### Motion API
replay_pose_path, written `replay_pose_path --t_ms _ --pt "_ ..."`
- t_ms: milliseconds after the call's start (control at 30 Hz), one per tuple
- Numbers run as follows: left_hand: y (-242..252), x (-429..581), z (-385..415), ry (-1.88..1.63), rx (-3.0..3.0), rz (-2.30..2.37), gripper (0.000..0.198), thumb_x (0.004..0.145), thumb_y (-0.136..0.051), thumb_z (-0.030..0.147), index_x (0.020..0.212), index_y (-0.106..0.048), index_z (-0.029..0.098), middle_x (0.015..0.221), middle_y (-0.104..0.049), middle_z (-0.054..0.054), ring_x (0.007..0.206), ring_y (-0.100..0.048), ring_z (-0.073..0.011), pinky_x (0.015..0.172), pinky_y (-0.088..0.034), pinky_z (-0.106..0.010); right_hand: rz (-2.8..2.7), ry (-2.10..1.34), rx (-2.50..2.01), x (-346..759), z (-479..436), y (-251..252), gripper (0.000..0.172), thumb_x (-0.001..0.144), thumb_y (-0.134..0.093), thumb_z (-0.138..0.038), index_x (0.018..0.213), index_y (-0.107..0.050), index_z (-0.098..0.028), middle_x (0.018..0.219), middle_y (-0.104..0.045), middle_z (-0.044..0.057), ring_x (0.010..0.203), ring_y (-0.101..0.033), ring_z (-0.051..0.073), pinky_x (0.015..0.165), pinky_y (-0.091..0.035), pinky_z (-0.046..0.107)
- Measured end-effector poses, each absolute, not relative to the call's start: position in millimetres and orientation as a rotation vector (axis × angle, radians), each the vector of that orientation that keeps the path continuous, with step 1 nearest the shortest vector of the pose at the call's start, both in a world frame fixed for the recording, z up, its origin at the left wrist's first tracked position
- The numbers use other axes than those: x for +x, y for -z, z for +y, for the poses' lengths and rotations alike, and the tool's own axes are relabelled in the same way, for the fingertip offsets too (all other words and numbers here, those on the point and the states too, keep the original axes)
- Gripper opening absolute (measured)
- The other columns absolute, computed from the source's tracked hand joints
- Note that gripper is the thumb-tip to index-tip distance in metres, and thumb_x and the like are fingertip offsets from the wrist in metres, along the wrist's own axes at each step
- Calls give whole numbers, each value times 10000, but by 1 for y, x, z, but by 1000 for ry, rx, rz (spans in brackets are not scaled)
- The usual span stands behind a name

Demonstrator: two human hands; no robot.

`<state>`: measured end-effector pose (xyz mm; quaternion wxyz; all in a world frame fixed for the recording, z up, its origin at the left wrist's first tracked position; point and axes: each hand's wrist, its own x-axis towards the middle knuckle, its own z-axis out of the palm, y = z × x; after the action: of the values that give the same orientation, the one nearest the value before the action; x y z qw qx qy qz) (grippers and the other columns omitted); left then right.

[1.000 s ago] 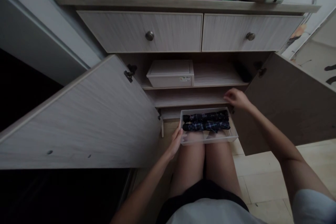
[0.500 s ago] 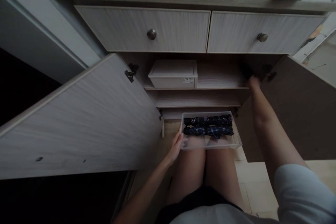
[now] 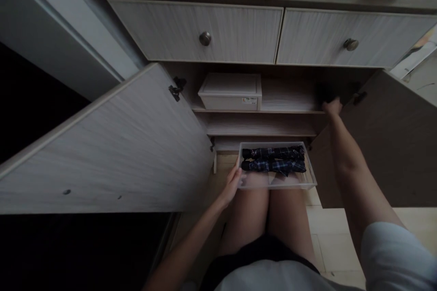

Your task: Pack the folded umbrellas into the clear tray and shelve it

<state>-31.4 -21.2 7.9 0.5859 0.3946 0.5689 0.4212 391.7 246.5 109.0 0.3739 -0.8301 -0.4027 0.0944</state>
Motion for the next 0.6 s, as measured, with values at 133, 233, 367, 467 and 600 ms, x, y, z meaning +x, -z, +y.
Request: replay_pose_path --t_ms 133,233,367,467,600 --pt "-12 -31 -22 -1007 924 1323 743 849 -654 629 1508 -477 335 1454 -576 -91 1005 -715 -234 837 -573 -334 -902 -310 -1998 384 227 -115 235 808 -684 -220 1024 -605 -171 938 -629 68 1028 -645 254 926 -550 421" --pt "-13 -31 -23 -994 955 1313 773 838 -639 668 1517 -460 345 1475 -561 -80 1011 -710 -233 841 -570 -331 -836 -591 -1678 376 195 -119 187 758 -714 -255 852 -558 -209 805 -580 12 851 -648 206 737 -587 350" --pt "-13 -32 -24 -991 958 1321 833 810 -643 705 1532 -435 345 1454 -581 -78 1001 -710 -238 838 -570 -332 -989 -1042 -1351 365 127 -124 361 628 -826 -378 822 -562 -227 818 -597 -8 738 -620 154 601 -547 265" --pt "-11 -33 -24 -1004 950 1308 861 787 -658 723 1530 -441 345 1490 -550 -84 987 -710 -244 827 -571 -337 -1127 -1223 -1310 356 75 -128 481 546 -880 -449 897 -629 -237 863 -623 -16 704 -594 127 588 -519 236" --pt "-7 -33 -24 -998 931 1308 852 799 -638 727 1527 -448 326 1507 -534 -90 996 -709 -244 838 -570 -344 -1438 -1305 -1390 344 29 -131 483 607 -860 -517 949 -665 -236 842 -635 -2 718 -576 138 616 -490 245"
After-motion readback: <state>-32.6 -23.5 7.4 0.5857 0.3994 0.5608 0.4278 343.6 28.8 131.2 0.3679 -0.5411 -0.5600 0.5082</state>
